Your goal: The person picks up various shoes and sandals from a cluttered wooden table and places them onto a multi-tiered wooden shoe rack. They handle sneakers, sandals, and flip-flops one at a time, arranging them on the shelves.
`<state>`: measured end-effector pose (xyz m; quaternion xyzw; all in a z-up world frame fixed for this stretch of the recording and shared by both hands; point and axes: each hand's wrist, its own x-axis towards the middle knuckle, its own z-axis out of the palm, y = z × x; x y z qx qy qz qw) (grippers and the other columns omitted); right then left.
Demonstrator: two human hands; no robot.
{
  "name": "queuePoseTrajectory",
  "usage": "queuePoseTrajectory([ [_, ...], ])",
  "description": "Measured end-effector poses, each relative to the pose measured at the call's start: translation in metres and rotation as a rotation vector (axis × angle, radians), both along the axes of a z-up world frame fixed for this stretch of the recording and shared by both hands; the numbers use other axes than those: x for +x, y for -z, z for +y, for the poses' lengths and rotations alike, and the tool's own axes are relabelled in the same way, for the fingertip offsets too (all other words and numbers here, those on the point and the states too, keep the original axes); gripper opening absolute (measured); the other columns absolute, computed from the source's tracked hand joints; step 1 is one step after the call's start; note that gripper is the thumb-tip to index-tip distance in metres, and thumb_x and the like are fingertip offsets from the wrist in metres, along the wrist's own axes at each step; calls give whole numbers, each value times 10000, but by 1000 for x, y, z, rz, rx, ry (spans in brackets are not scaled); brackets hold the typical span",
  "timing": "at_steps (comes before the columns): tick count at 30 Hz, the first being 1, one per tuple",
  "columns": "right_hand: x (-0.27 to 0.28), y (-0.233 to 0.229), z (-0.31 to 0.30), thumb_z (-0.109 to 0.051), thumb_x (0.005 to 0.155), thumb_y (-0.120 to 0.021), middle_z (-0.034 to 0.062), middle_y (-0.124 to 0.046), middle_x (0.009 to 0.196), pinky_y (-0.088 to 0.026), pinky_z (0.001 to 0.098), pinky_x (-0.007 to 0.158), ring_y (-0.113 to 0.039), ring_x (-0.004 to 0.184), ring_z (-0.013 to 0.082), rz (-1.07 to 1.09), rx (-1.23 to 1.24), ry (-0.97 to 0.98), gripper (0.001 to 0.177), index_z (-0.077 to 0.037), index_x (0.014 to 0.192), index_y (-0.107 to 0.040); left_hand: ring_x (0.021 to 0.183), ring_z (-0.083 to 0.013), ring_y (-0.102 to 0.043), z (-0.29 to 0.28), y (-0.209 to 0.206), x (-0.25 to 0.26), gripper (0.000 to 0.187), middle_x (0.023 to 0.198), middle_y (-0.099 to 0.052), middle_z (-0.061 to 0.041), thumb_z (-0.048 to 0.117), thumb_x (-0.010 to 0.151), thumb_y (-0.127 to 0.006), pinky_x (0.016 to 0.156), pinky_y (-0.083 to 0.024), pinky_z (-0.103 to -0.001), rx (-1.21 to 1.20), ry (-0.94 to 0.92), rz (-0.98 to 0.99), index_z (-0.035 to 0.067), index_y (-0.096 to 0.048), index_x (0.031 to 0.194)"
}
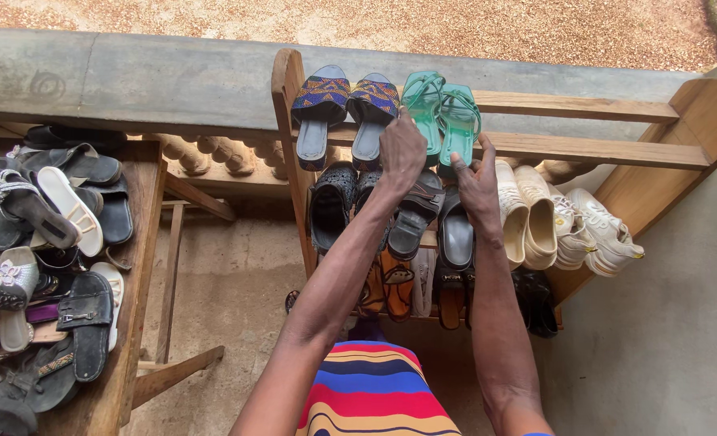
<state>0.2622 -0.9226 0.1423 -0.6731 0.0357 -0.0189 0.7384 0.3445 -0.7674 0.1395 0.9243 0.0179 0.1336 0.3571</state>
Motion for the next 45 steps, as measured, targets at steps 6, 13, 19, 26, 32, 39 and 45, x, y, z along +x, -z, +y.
queuePoseTrajectory([
  [6, -2, -2, -8, -140, 920, -763, 208, -591, 1305, -598, 341, 945, -646, 1180, 223, -3, 53, -88, 967, -58, 1608, -88, 867, -402, -737, -8, -37, -10, 542, 1250, -571, -273, 196, 952, -629, 623, -639, -421, 172, -18, 103, -71, -508, 1409],
  [13, -16, -5, 14, -136, 970, -732, 145, -575, 1391, -551, 337, 1031, -604, 1229, 195, -135, 213, -18, 796, -8, 1597, -259, 1159, -426, -578, 1, -67, -52, 638, 1321, -447, -239, 419, 882, -782, 835, -578, -488, 124, 210, 123, 56, -582, 1366],
  [19, -24, -14, 31, -99, 1053, -671, 158, -609, 1378, -532, 326, 1075, -616, 1263, 212, -243, -213, 171, 633, 56, 1562, -327, 1137, -396, -580, 0, -42, -46, 768, 1329, -431, -287, 285, 763, -877, 925, -556, -442, 20, 172, 80, -87, -549, 1350],
  [26, -23, -14, 14, -157, 1022, -688, 114, -657, 1259, -578, 293, 969, -659, 1111, 160, -140, 116, 51, 631, 52, 1537, -390, 1112, -395, -576, 1, -40, -45, 730, 1332, -438, -279, 251, 767, -877, 913, -552, -443, 52, 188, 62, -111, -558, 1315],
  [32, -14, -12, 8, -166, 1013, -700, 104, -663, 1252, -576, 312, 976, -661, 1115, 157, -109, 43, 22, 588, 49, 1491, -434, 1090, -404, -580, 3, -43, -48, 747, 1282, -464, -263, 254, 757, -878, 903, -534, -467, 25, 178, 19, -111, -555, 1323],
  [39, -21, -21, 4, -231, 965, -729, 85, -682, 1235, -604, 307, 944, -683, 1084, 144, -68, -19, -56, 633, 12, 1483, -460, 1110, -397, -572, 9, -40, -49, 742, 1244, -486, -247, 294, 774, -853, 927, -526, -461, 31, 185, 47, -58, -560, 1359],
  [45, -22, -31, -5, -330, 948, -750, 105, -715, 1215, -588, 285, 890, -689, 1034, 149, -91, -261, -53, 673, -7, 1488, -511, 1080, -395, -583, 7, -30, -40, 772, 1214, -530, -275, 317, 800, -852, 921, -517, -462, 85, 217, 65, -48, -531, 1400],
])
